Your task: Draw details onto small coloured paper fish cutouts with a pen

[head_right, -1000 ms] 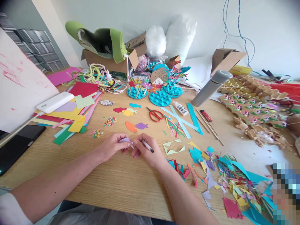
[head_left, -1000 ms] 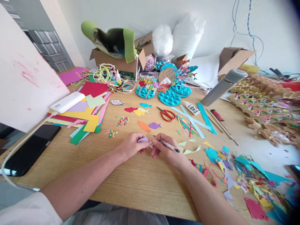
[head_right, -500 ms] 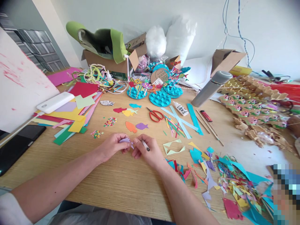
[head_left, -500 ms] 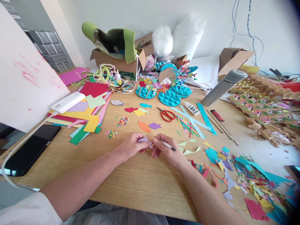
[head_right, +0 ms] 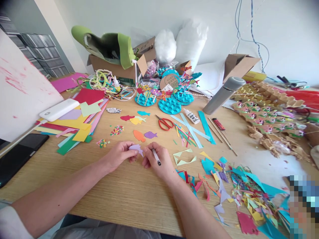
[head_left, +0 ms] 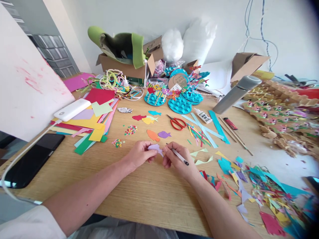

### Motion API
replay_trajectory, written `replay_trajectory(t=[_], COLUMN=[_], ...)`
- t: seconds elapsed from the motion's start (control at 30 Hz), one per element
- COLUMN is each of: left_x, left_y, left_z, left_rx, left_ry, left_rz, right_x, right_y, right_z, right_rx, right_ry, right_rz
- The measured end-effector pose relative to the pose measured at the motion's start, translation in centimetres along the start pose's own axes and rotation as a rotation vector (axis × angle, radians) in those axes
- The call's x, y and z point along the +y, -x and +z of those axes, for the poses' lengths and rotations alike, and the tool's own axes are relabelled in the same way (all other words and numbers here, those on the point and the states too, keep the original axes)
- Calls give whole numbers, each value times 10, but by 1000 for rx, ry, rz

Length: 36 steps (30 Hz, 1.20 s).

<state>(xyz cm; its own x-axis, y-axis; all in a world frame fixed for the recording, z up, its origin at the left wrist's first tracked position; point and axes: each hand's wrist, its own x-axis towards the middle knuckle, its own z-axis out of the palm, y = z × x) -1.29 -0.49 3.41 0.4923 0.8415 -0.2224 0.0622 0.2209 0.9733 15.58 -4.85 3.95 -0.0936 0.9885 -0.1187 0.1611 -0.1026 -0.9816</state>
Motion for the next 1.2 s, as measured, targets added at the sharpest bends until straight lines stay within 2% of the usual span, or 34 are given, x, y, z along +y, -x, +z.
replay_trajectory(t=[0.1, 0.33, 0.43, 0.67, 0.93, 1.07, 1.2], left_x=[1, 3, 1, -6, -3, -1, 0], left_y=[0, 1, 0, -1, -2, 0, 7], left_z=[-1, -3, -5, -7, -7, -7, -6], left_rx=[-7, -7, 21, 59, 30, 26, 109], left_ry=[10, -75, -183, -391, -428, -426, -456], left_rz=[-8, -80, -117, -112, -82, 35, 283], right_x=[-3, -5, -5, -5, -1, 0, 0], right_y=[1, 2, 2, 2, 1, 0, -1], right_z=[-2, -10, -11, -12, -13, -13, -14], right_rx=[70, 473, 581, 589, 639, 686, 715], right_ry=[14, 39, 76, 132, 138, 141, 95], right_rz=[-7, -159, -222, -240, -264, -303, -335])
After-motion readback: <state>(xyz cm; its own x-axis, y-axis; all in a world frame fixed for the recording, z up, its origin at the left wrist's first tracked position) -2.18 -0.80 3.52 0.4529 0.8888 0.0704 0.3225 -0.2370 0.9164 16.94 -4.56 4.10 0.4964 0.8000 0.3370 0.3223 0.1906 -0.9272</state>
